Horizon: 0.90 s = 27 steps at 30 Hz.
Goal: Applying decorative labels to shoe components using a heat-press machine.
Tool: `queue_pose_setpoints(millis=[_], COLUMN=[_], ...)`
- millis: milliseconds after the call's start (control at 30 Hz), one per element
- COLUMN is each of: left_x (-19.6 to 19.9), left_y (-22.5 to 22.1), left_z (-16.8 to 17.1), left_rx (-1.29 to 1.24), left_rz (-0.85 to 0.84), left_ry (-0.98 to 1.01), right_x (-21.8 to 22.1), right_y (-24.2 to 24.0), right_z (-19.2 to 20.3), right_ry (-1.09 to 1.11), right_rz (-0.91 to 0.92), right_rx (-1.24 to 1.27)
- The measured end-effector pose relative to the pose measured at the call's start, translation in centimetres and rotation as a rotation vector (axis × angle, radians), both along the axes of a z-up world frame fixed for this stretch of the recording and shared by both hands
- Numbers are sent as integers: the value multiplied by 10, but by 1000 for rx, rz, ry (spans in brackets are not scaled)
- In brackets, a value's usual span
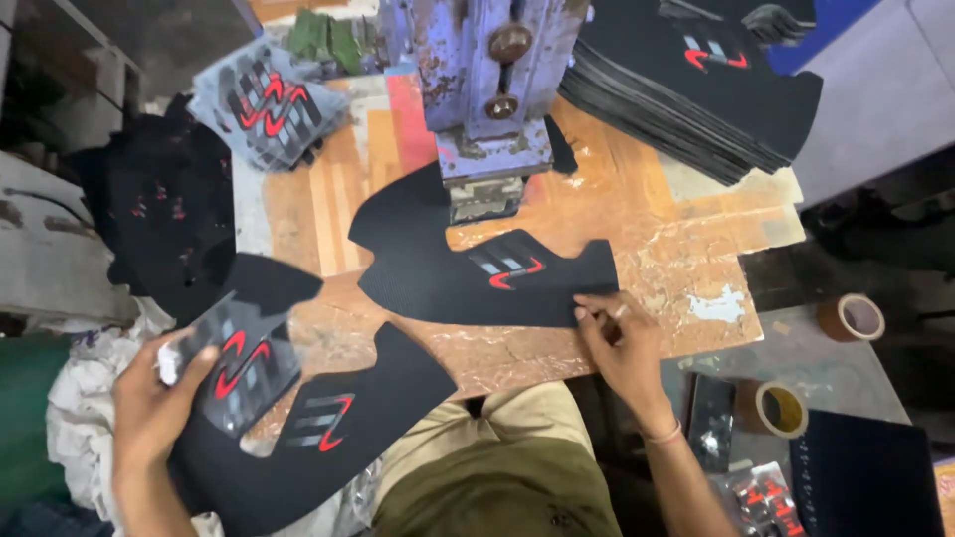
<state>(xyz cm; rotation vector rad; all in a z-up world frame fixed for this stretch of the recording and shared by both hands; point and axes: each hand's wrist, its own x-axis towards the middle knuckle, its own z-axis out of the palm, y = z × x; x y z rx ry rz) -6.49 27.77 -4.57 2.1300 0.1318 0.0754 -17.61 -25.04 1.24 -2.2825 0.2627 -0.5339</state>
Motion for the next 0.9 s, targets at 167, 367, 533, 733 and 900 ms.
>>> queue_pose_setpoints(millis=[167, 367, 533, 733, 900], left_x=[-50, -14, 43, 77, 64], left_y=[-55, -185, -198, -194, -205], left_z=[51, 88, 87, 69, 83], left_rx=[-222, -163, 85, 35, 191], left_rz=[-3, -328, -472, -814, -769], left_ry=[31, -309, -429, 190, 209], right_x=[-9, 73, 144, 100, -55], right_y=[53, 107, 97, 107, 97], right_z=[61, 87, 15, 25, 2], right_ry=[19, -11, 36, -143, 14], right_rz=[321, 517, 605, 708, 1032], right_rx=[156, 117, 94, -306, -261])
